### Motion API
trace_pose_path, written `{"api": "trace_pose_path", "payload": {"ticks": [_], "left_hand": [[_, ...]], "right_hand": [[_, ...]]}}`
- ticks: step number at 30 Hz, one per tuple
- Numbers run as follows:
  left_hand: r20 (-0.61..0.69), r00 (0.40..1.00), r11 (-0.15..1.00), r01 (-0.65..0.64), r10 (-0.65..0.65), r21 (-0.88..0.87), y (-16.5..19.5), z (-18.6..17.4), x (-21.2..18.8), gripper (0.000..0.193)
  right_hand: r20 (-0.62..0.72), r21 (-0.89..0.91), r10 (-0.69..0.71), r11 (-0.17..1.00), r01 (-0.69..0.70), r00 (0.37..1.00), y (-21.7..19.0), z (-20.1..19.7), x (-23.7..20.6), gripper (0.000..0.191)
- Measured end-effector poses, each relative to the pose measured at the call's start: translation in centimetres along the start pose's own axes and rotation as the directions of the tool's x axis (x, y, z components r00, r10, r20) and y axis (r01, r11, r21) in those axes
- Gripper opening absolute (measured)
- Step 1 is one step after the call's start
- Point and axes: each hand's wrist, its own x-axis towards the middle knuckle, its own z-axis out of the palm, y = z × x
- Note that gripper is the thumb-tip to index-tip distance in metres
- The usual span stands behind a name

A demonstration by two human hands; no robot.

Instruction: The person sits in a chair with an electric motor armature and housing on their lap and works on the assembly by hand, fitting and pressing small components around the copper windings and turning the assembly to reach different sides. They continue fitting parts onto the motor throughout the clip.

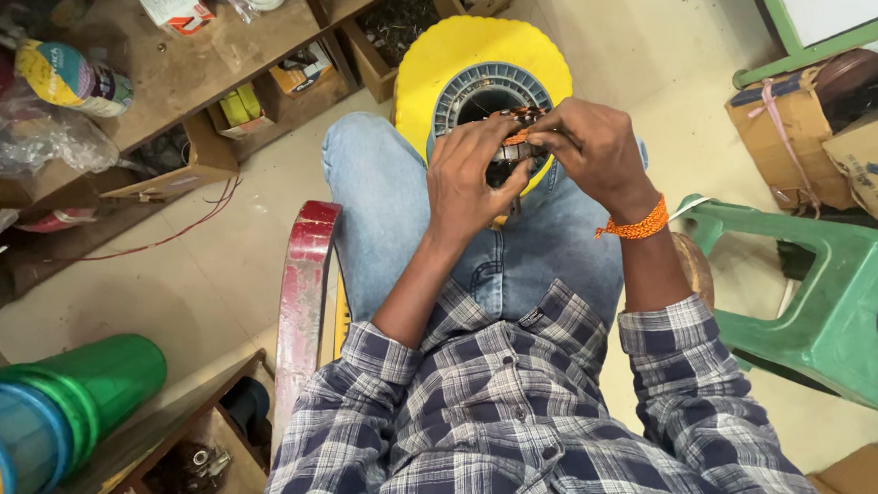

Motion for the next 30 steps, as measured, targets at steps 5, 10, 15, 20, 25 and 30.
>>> {"api": "trace_pose_path", "payload": {"ticks": [5, 10, 15, 20, 25, 30], "left_hand": [[0.000, 1.000, 1.000, 0.005, -0.005, 0.022, 0.2, 0.0, 0.2, 0.050], [0.017, 0.998, 0.998, 0.058, -0.058, -0.002, 1.6, -1.2, 1.2, 0.045], [0.174, 0.924, 0.937, 0.349, -0.340, -0.029, 1.7, -1.0, 3.5, 0.036], [0.319, 0.863, 0.780, 0.495, -0.392, -0.382, -3.2, 2.2, 4.5, 0.022], [0.372, 0.883, 0.661, 0.463, -0.287, -0.590, -8.0, 3.2, 4.0, 0.012], [0.546, 0.793, 0.531, 0.596, -0.270, -0.603, -6.1, 0.5, 4.7, 0.035]], "right_hand": [[-0.017, 0.017, 0.047, 0.999, -0.047, 0.999, 0.4, 0.4, -0.2, 0.018], [-0.038, 0.025, 0.000, 1.000, 0.001, 0.999, 1.8, 1.1, 0.8, 0.014], [-0.073, -0.065, -0.007, 0.998, 0.002, 0.997, 2.9, 1.4, 2.2, 0.024], [-0.184, -0.043, 0.074, 0.996, -0.084, 0.980, 1.7, 2.1, 2.3, 0.027], [-0.233, -0.005, 0.160, 0.986, -0.165, 0.959, 0.0, 3.3, 1.8, 0.025], [-0.237, 0.065, 0.248, 0.969, -0.239, 0.939, 0.7, 2.9, 2.1, 0.026]]}}
